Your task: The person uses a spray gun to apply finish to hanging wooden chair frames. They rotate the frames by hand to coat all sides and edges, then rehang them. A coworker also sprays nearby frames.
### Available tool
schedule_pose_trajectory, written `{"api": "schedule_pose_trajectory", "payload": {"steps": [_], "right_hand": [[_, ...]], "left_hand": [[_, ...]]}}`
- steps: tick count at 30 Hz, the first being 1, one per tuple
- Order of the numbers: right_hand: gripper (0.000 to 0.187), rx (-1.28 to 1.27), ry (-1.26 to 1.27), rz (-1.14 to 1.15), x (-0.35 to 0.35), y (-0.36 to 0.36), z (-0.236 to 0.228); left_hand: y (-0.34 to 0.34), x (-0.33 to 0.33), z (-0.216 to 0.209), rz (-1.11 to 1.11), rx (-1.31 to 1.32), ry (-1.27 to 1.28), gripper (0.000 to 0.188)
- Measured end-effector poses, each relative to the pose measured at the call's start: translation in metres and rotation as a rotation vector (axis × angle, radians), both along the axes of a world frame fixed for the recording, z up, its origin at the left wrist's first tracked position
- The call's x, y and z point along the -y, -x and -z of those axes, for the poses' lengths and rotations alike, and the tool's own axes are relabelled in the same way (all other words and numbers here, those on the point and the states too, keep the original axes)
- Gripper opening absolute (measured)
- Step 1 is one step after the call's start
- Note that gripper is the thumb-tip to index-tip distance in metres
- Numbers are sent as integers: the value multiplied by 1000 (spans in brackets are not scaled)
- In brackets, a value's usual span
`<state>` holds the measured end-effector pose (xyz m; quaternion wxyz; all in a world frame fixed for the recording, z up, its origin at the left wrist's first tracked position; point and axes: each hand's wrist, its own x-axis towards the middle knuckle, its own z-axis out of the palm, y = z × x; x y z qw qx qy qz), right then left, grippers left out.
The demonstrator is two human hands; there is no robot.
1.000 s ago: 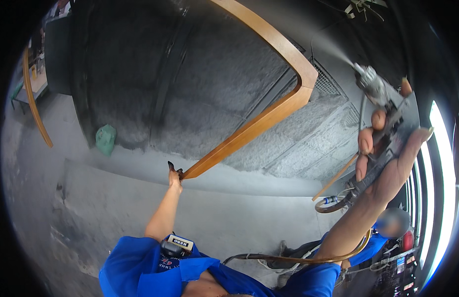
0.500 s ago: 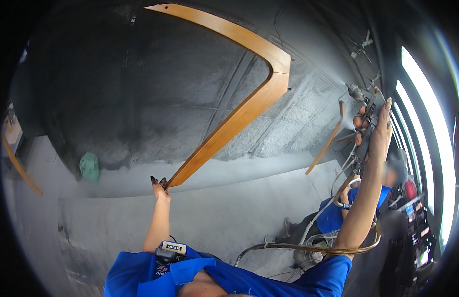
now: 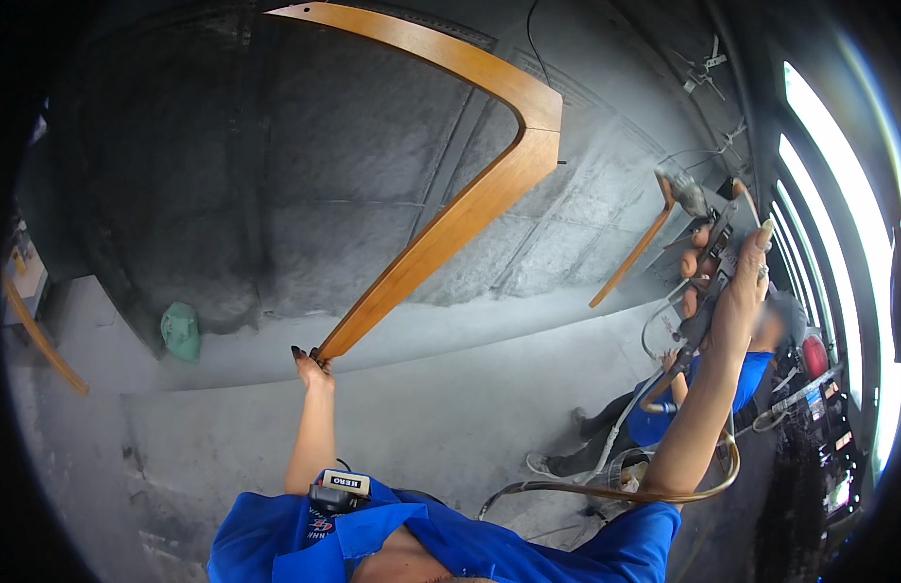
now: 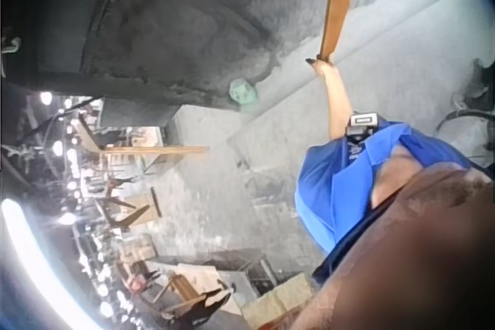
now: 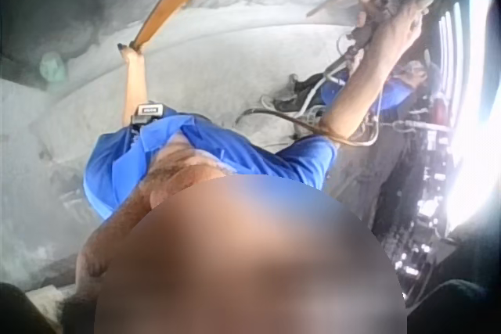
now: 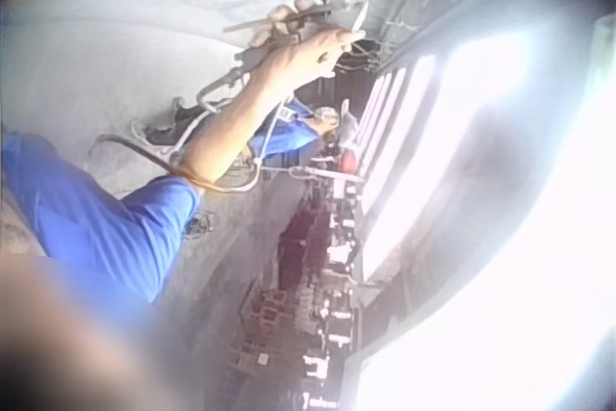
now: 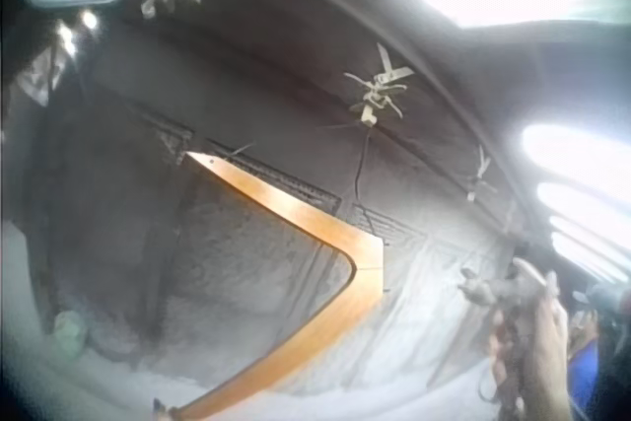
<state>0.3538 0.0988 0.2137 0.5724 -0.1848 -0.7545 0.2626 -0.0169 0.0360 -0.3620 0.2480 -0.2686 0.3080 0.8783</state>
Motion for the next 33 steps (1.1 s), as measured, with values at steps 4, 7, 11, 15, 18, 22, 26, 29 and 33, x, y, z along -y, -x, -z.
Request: {"api": "schedule_pose_trajectory", "payload": {"steps": [4,7,11,15,18,22,26,29,33], "right_hand": [[76,-110,-38,-522,53,39,-8],[81,-66,-64,-708,76,62,-13],[77,46,-93,-434,66,64,-18],[68,65,21,-96,20,41,-14],[65,65,84,28,-15,10,-8],[63,40,102,190,-25,-61,7],[62,19,86,226,-23,-103,21],[61,3,69,190,-25,-111,30],[67,126,101,87,-29,-118,65]], "left_hand": [[-1,-2,1,-16,-37,-29,70],[-4,-1,0,-18,-66,-46,72],[-9,4,-8,-46,-92,-22,75],[-9,4,-22,-101,-93,24,78],[-4,4,-33,-108,-144,1,78],[-9,10,-36,-98,-139,44,75],[-17,15,-39,-22,-214,96,72],[-23,18,-46,22,-223,174,70],[-48,33,-58,-84,-211,161,70]]}}
